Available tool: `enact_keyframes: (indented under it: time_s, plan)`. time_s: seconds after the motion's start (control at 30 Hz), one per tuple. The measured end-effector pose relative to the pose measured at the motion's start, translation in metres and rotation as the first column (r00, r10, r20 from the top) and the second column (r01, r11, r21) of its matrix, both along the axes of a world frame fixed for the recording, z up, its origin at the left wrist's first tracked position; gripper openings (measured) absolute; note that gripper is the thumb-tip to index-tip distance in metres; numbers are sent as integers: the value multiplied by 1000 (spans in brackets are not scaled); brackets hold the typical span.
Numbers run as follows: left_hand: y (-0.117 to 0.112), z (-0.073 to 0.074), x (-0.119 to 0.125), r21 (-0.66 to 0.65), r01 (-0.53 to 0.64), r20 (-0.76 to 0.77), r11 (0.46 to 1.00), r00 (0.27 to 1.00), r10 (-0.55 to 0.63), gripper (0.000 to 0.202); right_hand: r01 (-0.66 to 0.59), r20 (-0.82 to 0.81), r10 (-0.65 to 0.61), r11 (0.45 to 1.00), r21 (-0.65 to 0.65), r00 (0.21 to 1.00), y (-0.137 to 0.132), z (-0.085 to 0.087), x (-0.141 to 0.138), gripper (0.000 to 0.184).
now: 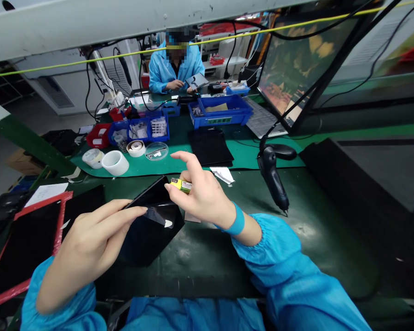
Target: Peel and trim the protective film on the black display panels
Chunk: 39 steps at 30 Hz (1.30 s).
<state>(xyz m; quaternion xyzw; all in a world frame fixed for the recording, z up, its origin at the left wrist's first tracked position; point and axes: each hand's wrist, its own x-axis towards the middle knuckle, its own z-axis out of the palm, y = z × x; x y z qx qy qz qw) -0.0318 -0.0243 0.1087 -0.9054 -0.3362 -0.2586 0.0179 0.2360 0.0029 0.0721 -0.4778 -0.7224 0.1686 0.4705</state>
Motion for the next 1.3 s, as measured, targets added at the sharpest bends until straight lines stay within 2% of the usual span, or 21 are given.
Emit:
enact_keyframes:
  time_s: [0.33,0.47,0.53,0.63,0.7,0.8,0.9,1.0,1.1,1.17,1.23,1.3]
  plan:
    - [1,1,0,14,9,-7,1000,1000,-9,31,-73,-74,71,997,-27,995,0,-2,-4,56]
    - [1,-2,-1,12,6,0,1000,1000,-6,31,-69,-33,67,996,-59,997,1,0,-3,60]
    - [2,-3,-1,-5,-3,26,1000,1000,3,32,-60,43,65,993,-99,997,1,3,0,65]
    - [3,0,-3,-67,-27,110,997,993,34,31,-92,184,135,970,-224,974,1,11,8,69]
    - [5,4,-5,-128,-47,181,991,981,70,30,-138,210,207,943,-302,956,2,16,16,65]
    - [7,12,-11,-244,-71,305,967,941,146,26,-174,175,238,933,-316,955,4,22,27,54]
    - [9,18,-17,-347,-23,422,938,889,178,26,-157,227,230,941,-301,946,8,21,32,44]
    - [9,19,-22,-392,-1,489,920,847,209,32,-68,427,215,941,-333,878,17,11,31,39]
    - [8,20,-25,-408,28,522,913,827,208,31,40,632,226,925,-378,741,28,-5,28,34]
    - [8,21,-25,-418,77,532,905,828,175,31,104,707,231,912,-397,668,36,-15,27,31]
    - [7,23,-25,-425,121,539,897,830,144,31,147,740,220,906,-396,636,42,-21,28,30]
    - [7,24,-26,-433,159,543,887,832,116,29,152,737,181,921,-360,651,44,-21,31,29]
